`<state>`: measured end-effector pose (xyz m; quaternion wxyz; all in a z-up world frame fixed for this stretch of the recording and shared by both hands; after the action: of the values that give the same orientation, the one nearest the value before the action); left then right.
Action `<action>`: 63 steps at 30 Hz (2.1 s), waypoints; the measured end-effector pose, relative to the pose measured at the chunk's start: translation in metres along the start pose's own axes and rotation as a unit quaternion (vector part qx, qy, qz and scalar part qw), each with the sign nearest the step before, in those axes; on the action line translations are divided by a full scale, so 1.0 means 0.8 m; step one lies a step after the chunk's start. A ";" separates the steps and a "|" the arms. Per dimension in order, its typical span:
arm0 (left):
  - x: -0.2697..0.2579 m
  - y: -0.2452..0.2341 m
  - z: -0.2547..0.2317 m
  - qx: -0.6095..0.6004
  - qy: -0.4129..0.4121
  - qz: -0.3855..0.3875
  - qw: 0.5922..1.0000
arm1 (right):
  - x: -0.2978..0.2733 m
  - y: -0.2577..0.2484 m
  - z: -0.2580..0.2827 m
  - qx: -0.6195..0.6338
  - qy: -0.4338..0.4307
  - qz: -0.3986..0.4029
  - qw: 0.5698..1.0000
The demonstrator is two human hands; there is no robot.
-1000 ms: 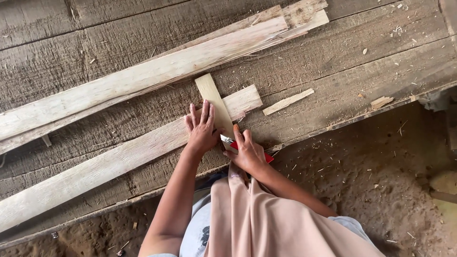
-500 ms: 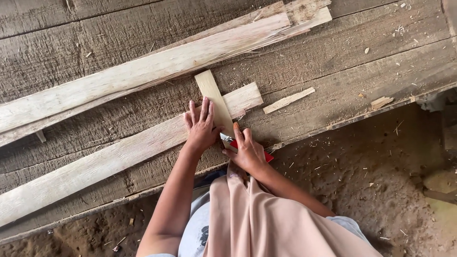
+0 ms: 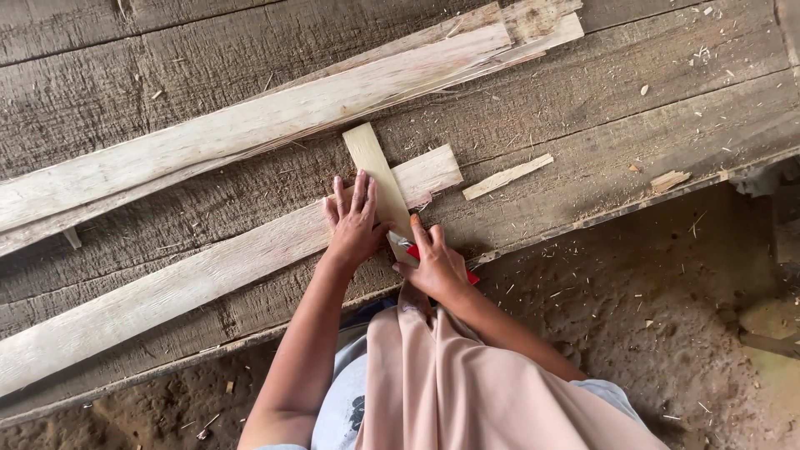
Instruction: Cutting thin strips of wood from larger boards using a utility knife
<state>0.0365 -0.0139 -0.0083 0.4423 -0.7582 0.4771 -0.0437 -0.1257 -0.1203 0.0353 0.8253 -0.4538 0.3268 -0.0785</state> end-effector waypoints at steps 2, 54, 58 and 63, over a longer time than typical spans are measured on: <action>-0.001 -0.002 -0.001 0.001 0.000 -0.002 1.000 | 0.009 -0.012 -0.015 0.036 0.013 0.006 0.999; 0.031 -0.029 -0.066 0.110 -0.093 0.136 0.980 | 0.150 -0.090 -0.015 -0.011 0.103 0.082 0.991; 0.028 -0.036 -0.063 0.114 -0.083 0.135 0.981 | 0.130 -0.112 0.010 -0.019 0.089 0.071 0.993; 0.022 -0.046 -0.069 0.126 -0.072 0.131 0.981 | 0.122 -0.115 0.013 -0.018 0.059 0.082 0.995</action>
<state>0.0448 -0.0562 0.0449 0.5689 -0.6290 0.5298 0.0092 -0.0284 -0.2074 0.0672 0.8001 -0.4349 0.4119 -0.0316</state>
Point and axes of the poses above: each hand's wrist, its own x-axis towards the middle knuckle, its own y-axis out of the palm, z = x × y, the point moved 1 cm from there along x, towards the middle knuckle, and after that the axes turned 4 degrees about -x, right-handed, at the moved point
